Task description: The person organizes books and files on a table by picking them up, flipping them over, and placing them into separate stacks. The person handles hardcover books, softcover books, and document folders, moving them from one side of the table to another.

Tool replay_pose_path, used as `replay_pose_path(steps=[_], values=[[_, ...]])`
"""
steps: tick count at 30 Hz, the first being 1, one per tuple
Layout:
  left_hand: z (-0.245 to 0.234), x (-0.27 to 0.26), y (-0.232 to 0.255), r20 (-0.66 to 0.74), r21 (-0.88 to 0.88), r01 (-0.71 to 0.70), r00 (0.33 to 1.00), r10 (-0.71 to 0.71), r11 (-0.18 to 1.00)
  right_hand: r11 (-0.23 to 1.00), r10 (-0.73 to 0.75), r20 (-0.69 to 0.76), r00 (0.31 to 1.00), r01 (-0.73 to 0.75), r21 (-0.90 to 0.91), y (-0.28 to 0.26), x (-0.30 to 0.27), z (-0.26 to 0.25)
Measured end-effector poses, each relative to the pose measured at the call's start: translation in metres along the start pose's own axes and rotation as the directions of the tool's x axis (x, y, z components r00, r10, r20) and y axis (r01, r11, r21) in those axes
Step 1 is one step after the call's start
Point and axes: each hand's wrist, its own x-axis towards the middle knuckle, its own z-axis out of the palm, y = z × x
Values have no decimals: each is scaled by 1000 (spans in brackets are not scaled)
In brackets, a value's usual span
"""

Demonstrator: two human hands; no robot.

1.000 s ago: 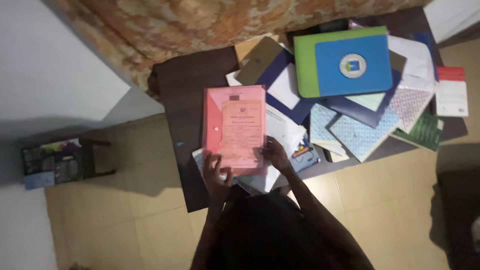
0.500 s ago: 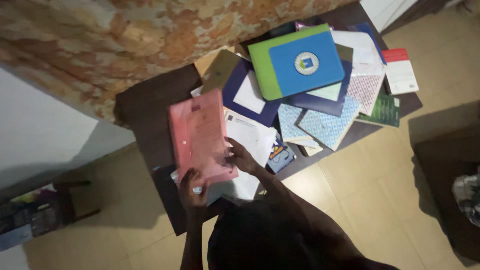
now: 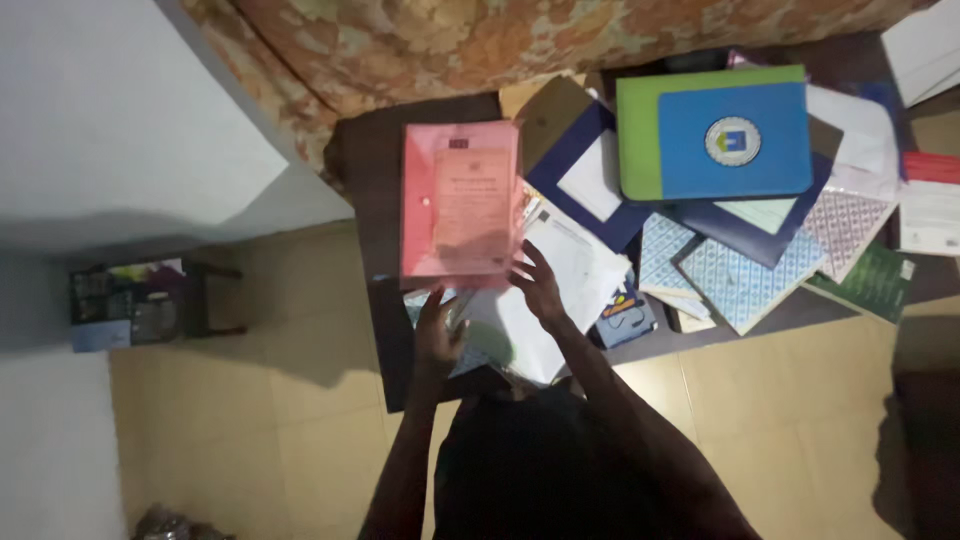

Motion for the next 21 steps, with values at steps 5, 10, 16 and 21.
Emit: replay_pose_path(steps=[5, 10, 16, 21], values=[[20, -3, -2, -7, 87, -101, 995, 102, 991, 991, 127, 7, 992, -127, 32, 2, -33, -17], [49, 29, -26, 249, 443, -255, 956, 155, 860, 989, 82, 227, 971, -107, 102, -12, -3, 16], [66, 75, -44, 221, 496, -158, 974, 52, 854, 808, 42, 183, 982, 75, -584, -89, -24, 42], [68, 58, -12, 157, 321, -105, 986, 56, 941, 727, -91, -16, 996, 55, -685, -150, -89, 7]])
